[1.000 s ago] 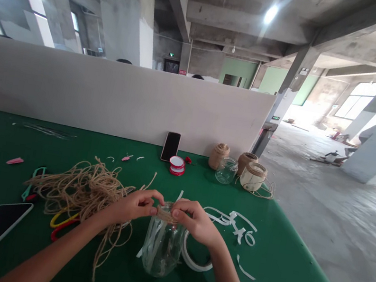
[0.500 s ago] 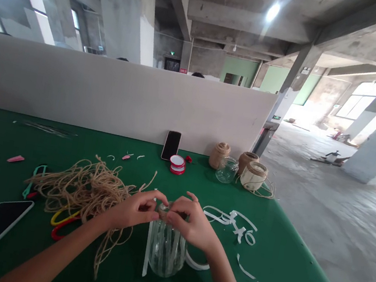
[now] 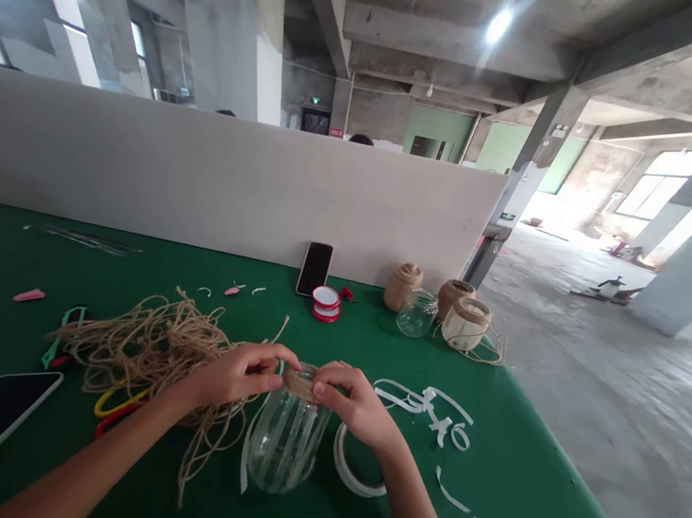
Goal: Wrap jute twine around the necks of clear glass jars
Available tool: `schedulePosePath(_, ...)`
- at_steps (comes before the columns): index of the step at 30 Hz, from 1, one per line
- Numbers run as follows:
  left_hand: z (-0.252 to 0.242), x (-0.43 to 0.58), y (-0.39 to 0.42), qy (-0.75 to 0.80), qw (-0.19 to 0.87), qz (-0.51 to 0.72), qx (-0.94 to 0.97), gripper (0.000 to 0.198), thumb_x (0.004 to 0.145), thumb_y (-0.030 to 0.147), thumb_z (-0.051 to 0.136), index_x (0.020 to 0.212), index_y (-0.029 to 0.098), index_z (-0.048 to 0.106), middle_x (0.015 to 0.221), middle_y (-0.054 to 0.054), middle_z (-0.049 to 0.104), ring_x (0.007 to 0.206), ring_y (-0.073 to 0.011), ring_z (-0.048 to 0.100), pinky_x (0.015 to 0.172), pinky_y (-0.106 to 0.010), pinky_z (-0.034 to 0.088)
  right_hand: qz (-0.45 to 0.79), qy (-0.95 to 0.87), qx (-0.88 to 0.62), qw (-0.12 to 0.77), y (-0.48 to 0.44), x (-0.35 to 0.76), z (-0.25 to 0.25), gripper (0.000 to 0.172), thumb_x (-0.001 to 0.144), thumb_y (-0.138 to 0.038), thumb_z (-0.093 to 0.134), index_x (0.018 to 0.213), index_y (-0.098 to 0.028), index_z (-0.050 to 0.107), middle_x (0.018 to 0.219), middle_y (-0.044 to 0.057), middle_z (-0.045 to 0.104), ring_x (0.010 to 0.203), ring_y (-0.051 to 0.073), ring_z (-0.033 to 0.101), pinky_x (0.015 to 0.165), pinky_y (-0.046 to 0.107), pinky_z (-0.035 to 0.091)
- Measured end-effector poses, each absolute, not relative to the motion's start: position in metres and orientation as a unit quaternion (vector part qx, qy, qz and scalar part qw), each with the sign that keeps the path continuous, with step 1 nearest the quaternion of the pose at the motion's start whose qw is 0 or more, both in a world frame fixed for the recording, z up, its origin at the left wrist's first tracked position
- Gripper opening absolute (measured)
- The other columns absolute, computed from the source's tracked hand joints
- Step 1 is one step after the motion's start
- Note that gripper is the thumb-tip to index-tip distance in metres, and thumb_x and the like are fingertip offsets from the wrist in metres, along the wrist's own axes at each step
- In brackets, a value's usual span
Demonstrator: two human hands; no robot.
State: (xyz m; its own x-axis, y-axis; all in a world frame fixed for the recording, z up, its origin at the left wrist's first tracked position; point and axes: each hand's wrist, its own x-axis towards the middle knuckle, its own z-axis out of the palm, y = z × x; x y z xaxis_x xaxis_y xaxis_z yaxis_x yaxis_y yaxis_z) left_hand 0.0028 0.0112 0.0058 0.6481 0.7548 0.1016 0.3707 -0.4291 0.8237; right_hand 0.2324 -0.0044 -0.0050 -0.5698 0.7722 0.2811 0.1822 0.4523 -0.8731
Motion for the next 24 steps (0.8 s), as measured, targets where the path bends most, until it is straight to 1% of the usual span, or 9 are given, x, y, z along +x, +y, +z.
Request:
schedulePosePath(3, 0.006, 0.005, 0.01, 0.358, 0.403, 0.234, 0.809, 0.026, 0.087, 0.033, 0.048, 0.109, 0.021, 0.056, 0.055, 0.007, 0.031, 0.049, -0.0087, 0.03, 0.048, -0.02, 0.023, 0.422, -0.78, -0.31, 0.342, -0.003, 0.233, -0.005, 0.036, 0.089, -0.041, 0.045, 0.068, -0.015, 0.058, 0.078, 0.004, 0.058, 0.078, 0.016, 0.052, 0.077, 0.029, 0.038)
schedulePosePath(6, 0.006, 0.008, 0.008, 0.359, 0.416, 0.239, 0.801, 0.022, 0.087, 0.034, 0.048, 0.103, 0.021, 0.056, 0.053, 0.008, 0.029, 0.048, -0.0086, 0.028, 0.047, -0.02, 0.022, 0.406, -0.793, -0.314, 0.328, -0.003, 0.235, -0.003, 0.035, 0.09, -0.039, 0.044, 0.069, -0.015, 0.058, 0.077, 0.004, 0.059, 0.08, 0.017, 0.053, 0.084, 0.032, 0.036)
schedulePosePath(8, 0.005, 0.011, 0.007, 0.359, 0.426, 0.246, 0.794, 0.02, 0.086, 0.034, 0.048, 0.099, 0.021, 0.056, 0.053, 0.008, 0.028, 0.047, -0.0085, 0.028, 0.047, -0.02, 0.022, 0.392, -0.801, -0.321, 0.318, -0.004, 0.236, -0.001, 0.033, 0.09, -0.037, 0.044, 0.069, -0.016, 0.059, 0.076, 0.002, 0.06, 0.081, 0.017, 0.054, 0.094, 0.035, 0.029)
schedulePosePath(10, 0.006, 0.013, 0.005, 0.361, 0.43, 0.249, 0.789, 0.019, 0.086, 0.034, 0.048, 0.096, 0.02, 0.057, 0.053, 0.008, 0.028, 0.047, -0.0084, 0.028, 0.047, -0.02, 0.021, 0.381, -0.805, -0.336, 0.307, -0.006, 0.236, 0.002, 0.031, 0.09, -0.035, 0.045, 0.07, -0.016, 0.059, 0.076, 0.001, 0.06, 0.083, 0.017, 0.055, 0.102, 0.039, 0.019)
schedulePosePath(12, 0.007, 0.014, 0.003, 0.362, 0.432, 0.254, 0.786, 0.019, 0.086, 0.034, 0.049, 0.095, 0.02, 0.058, 0.053, 0.008, 0.028, 0.047, -0.0082, 0.028, 0.047, -0.02, 0.021, 0.366, -0.805, -0.357, 0.3, -0.009, 0.235, 0.004, 0.026, 0.088, -0.035, 0.047, 0.074, -0.017, 0.059, 0.078, 0.001, 0.06, 0.084, 0.017, 0.055, 0.106, 0.042, 0.01)
schedulePosePath(16, 0.011, 0.019, -0.002, 0.36, 0.444, 0.273, 0.774, 0.015, 0.085, 0.031, 0.05, 0.09, 0.019, 0.057, 0.054, 0.008, 0.03, 0.049, -0.0078, 0.029, 0.049, -0.02, 0.022, 0.328, -0.815, -0.379, 0.292, -0.016, 0.229, 0.007, 0.014, 0.084, -0.032, 0.054, 0.085, -0.019, 0.059, 0.076, -0.001, 0.057, 0.075, 0.014, 0.054, 0.106, 0.043, 0.012)
schedulePosePath(19, 0.012, 0.021, -0.005, 0.359, 0.453, 0.277, 0.768, 0.015, 0.084, 0.032, 0.051, 0.086, 0.018, 0.055, 0.056, 0.007, 0.03, 0.051, -0.0083, 0.03, 0.049, -0.02, 0.023, 0.305, -0.824, -0.378, 0.291, -0.017, 0.227, 0.008, 0.008, 0.082, -0.026, 0.055, 0.081, -0.019, 0.057, 0.072, -0.003, 0.053, 0.069, 0.012, 0.052, 0.106, 0.043, 0.014)
schedulePosePath(22, 0.013, 0.02, -0.005, 0.361, 0.449, 0.268, 0.772, 0.018, 0.083, 0.034, 0.051, 0.089, 0.018, 0.057, 0.057, 0.006, 0.034, 0.052, -0.0088, 0.032, 0.049, -0.02, 0.024, 0.301, -0.832, -0.369, 0.286, -0.017, 0.228, 0.009, 0.009, 0.083, -0.025, 0.053, 0.077, -0.019, 0.056, 0.069, -0.003, 0.053, 0.069, 0.013, 0.052, 0.106, 0.043, 0.016)
schedulePosePath(24, 0.012, 0.018, -0.003, 0.359, 0.447, 0.257, 0.778, 0.021, 0.085, 0.034, 0.049, 0.095, 0.019, 0.057, 0.059, 0.006, 0.037, 0.051, -0.0088, 0.032, 0.049, -0.02, 0.024, 0.303, -0.834, -0.366, 0.283, -0.017, 0.229, 0.01, 0.012, 0.084, -0.027, 0.052, 0.076, -0.019, 0.056, 0.068, -0.003, 0.054, 0.07, 0.014, 0.053, 0.106, 0.043, 0.016)
